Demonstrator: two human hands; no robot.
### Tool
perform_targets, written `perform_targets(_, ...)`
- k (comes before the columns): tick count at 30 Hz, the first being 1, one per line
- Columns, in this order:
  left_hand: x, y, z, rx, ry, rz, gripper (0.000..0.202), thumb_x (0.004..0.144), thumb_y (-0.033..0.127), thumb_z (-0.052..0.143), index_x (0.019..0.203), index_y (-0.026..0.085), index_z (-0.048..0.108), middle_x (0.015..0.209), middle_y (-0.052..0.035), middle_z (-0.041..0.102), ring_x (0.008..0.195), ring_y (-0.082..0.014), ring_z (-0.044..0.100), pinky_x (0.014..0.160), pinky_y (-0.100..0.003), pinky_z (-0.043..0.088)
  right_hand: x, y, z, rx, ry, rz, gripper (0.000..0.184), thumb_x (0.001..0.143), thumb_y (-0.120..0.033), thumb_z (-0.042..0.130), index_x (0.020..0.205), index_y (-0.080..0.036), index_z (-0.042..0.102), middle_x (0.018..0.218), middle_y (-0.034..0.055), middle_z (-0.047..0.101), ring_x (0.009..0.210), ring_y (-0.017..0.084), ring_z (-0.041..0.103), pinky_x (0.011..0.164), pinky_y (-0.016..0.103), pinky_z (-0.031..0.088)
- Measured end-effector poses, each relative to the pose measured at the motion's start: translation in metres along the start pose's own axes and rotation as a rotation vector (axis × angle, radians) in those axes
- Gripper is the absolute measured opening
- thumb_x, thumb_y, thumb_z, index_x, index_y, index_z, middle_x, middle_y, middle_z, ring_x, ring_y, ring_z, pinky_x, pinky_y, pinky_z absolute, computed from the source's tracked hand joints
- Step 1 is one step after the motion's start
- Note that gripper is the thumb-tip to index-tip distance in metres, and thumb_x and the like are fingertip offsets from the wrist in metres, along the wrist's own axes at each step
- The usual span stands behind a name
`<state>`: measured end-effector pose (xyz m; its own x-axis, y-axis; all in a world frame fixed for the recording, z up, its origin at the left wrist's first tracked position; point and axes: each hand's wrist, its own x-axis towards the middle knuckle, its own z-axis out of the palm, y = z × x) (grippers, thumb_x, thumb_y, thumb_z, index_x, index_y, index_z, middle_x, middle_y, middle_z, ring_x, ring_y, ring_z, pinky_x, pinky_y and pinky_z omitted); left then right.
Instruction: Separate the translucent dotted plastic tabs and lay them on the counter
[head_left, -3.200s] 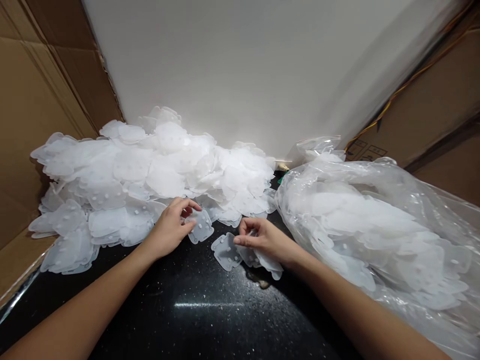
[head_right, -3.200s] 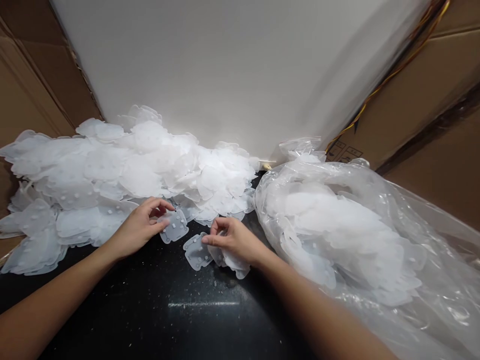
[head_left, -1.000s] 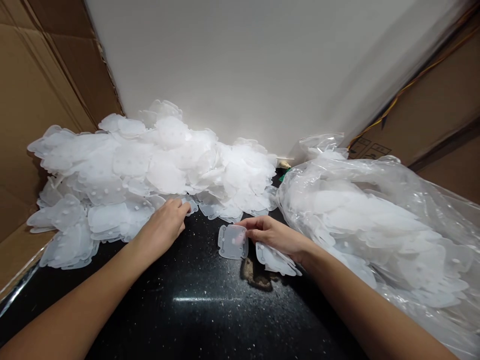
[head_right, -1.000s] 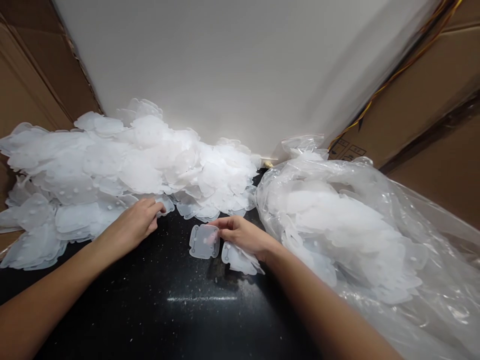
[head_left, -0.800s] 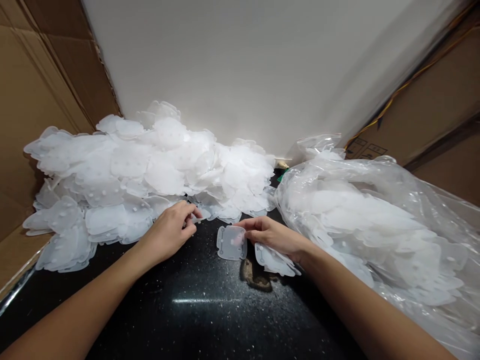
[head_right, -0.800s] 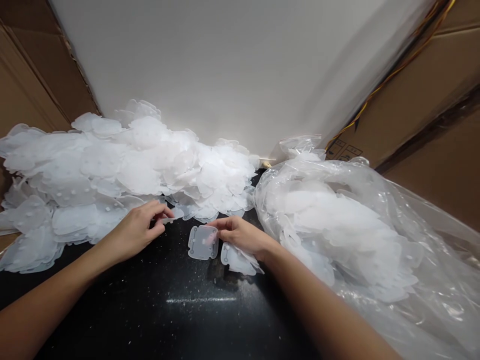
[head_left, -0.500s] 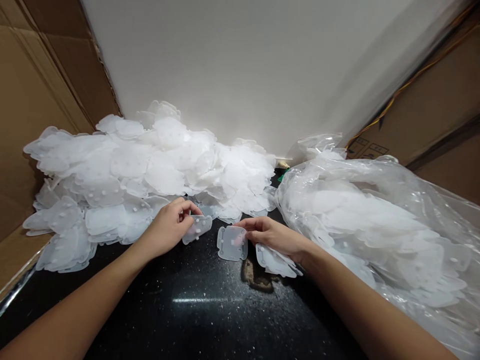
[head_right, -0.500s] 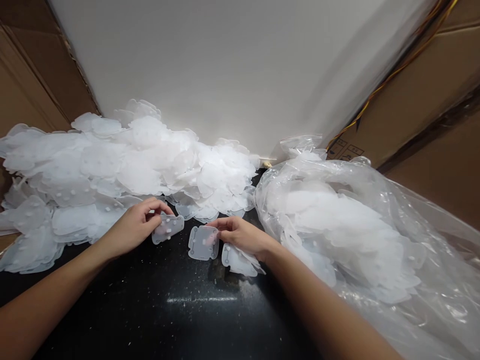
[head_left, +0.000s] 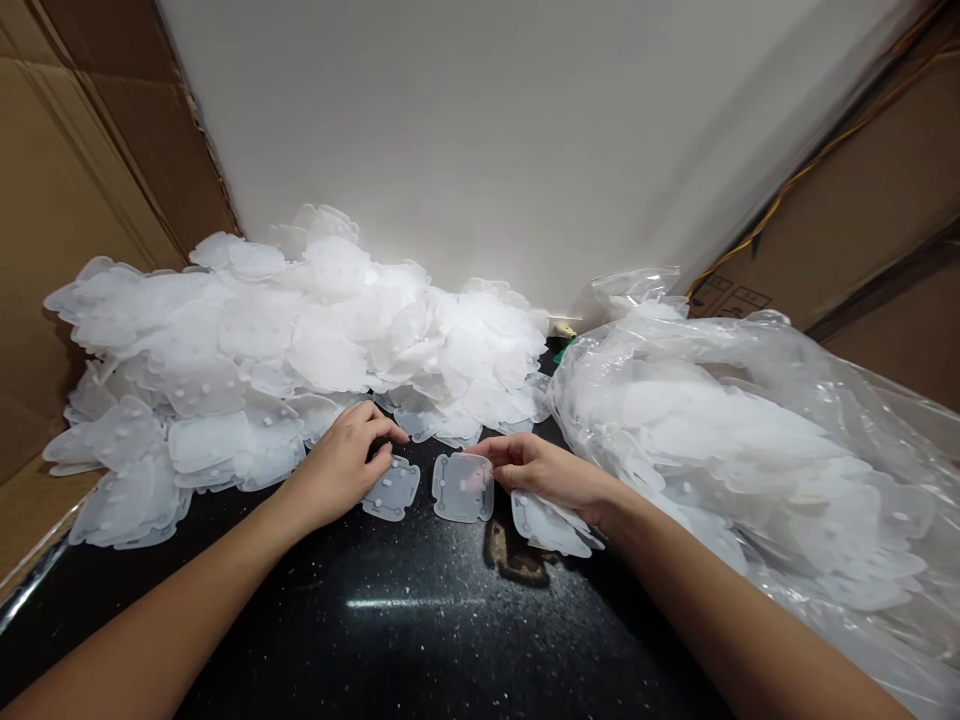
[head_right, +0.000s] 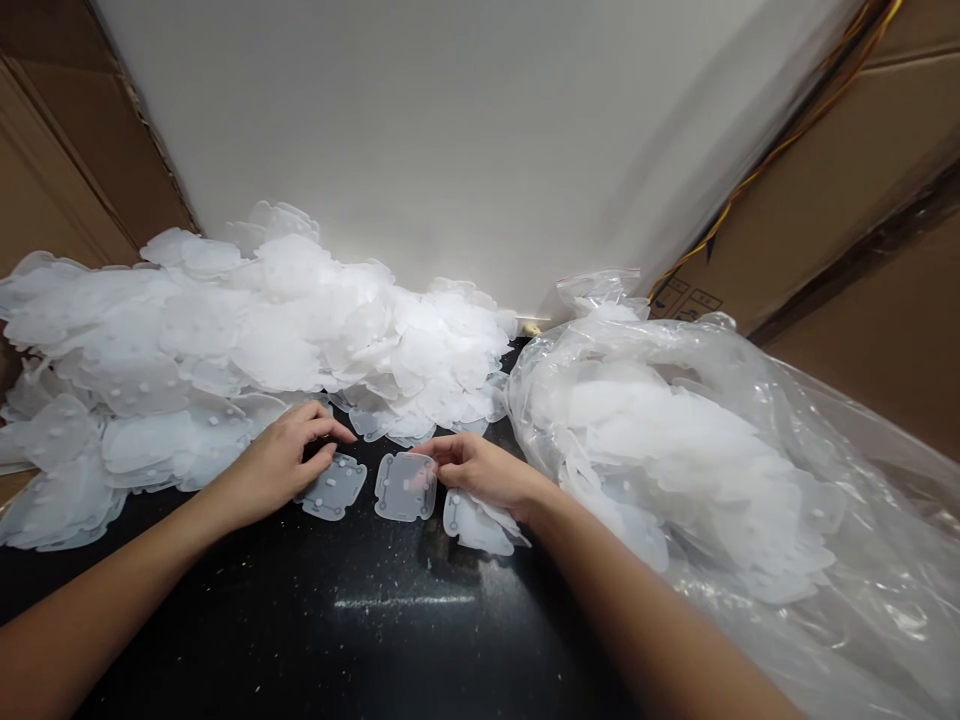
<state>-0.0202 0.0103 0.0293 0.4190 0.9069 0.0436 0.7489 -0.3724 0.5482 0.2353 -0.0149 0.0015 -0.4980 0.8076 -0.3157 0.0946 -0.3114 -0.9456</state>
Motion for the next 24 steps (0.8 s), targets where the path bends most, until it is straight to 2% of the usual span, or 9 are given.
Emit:
perform_targets(3, -0.002, 0.0, 0.005, -0.014, -0.034, 0.047, 0.024, 0.086, 0.027, 0.05, 0.095, 0.023, 0.071, 0.1, -0.0064, 0.06, 0.103, -0.028, 0.053, 0.09, -0.042, 0.045, -0.001, -0.002, 0.001, -0.002, -0.019, 0.0, 0.035, 0.079, -0.008, 0.058, 0.111, -0.016, 0.069, 0.104, 0.0059, 0.073, 0.094, 0.016, 0.065, 0.094, 0.036, 0.044)
perform_targets(6, -0.005, -0.001, 0.012, -0.022, -0.095, 0.082, 0.02, 0.087, 0.029, 0.052, 0.095, 0.023, 0.07, 0.104, -0.0067, 0.059, 0.108, -0.0288, 0.05, 0.093, -0.044, 0.043, -0.001, -0.003, 0.001, -0.023, -0.029, -0.006, 0.032, 0.08, -0.014, 0.064, 0.112, -0.016, 0.069, 0.103, 0.0059, 0.072, 0.091, 0.016, 0.064, 0.091, 0.036, 0.044)
perform_targets(10, -0.007, -0.001, 0.02, -0.018, -0.113, 0.129, 0.012, 0.087, 0.029, 0.056, 0.088, 0.023, 0.066, 0.107, -0.006, 0.056, 0.113, -0.0286, 0.046, 0.098, -0.046, 0.041, 0.001, -0.002, 0.002, -0.099, 0.029, -0.017, 0.03, 0.084, -0.038, 0.067, 0.104, -0.017, 0.071, 0.088, 0.0033, 0.07, 0.08, 0.016, 0.06, 0.08, 0.033, 0.044)
perform_targets(13, -0.008, 0.003, 0.022, -0.014, -0.121, 0.123, 0.009, 0.086, 0.03, 0.061, 0.085, 0.023, 0.066, 0.111, -0.0058, 0.056, 0.115, -0.0294, 0.045, 0.097, -0.048, 0.04, 0.004, 0.001, 0.008, -0.063, 0.068, -0.042, 0.039, 0.074, -0.05, 0.075, 0.092, -0.016, 0.069, 0.081, 0.0027, 0.068, 0.076, 0.017, 0.059, 0.074, 0.031, 0.043)
perform_targets(15, -0.008, 0.007, 0.022, -0.002, -0.114, 0.126, 0.008, 0.083, 0.03, 0.066, 0.083, 0.023, 0.066, 0.112, -0.0055, 0.057, 0.116, -0.03, 0.046, 0.098, -0.051, 0.037, 0.006, 0.005, 0.015, -0.025, 0.099, -0.057, 0.042, 0.063, -0.049, 0.084, 0.08, -0.016, 0.064, 0.073, 0.0003, 0.064, 0.068, 0.015, 0.056, 0.066, 0.029, 0.041)
perform_targets(17, -0.008, 0.01, 0.022, -0.001, -0.098, 0.132, 0.009, 0.081, 0.03, 0.069, 0.082, 0.022, 0.065, 0.107, -0.0042, 0.061, 0.112, -0.0292, 0.049, 0.099, -0.051, 0.035, 0.008, 0.009, 0.02, -0.02, 0.131, -0.083, 0.045, 0.059, -0.047, 0.087, 0.072, -0.018, 0.056, 0.064, -0.0033, 0.057, 0.06, 0.012, 0.05, 0.059, 0.026, 0.036)
perform_targets(21, -0.008, 0.015, 0.021, -0.178, -0.106, 0.06, 0.009, 0.083, 0.03, 0.065, 0.083, 0.021, 0.062, 0.088, -0.0008, 0.067, 0.088, -0.0216, 0.06, 0.086, -0.039, 0.044, 0.01, 0.013, 0.024, 0.037, 0.145, -0.16, 0.046, 0.065, -0.051, 0.082, 0.073, -0.019, 0.05, 0.064, -0.0039, 0.056, 0.058, 0.01, 0.048, 0.056, 0.024, 0.033)
perform_targets(24, -0.007, 0.018, 0.019, -0.352, -0.066, 0.004, 0.011, 0.082, 0.031, 0.064, 0.08, 0.02, 0.061, 0.079, 0.0005, 0.066, 0.078, -0.018, 0.062, 0.074, -0.031, 0.047, 0.011, 0.014, 0.024, 0.1, 0.163, -0.182, 0.048, 0.064, -0.051, 0.084, 0.073, -0.019, 0.048, 0.066, -0.0035, 0.058, 0.059, 0.01, 0.049, 0.057, 0.024, 0.033)
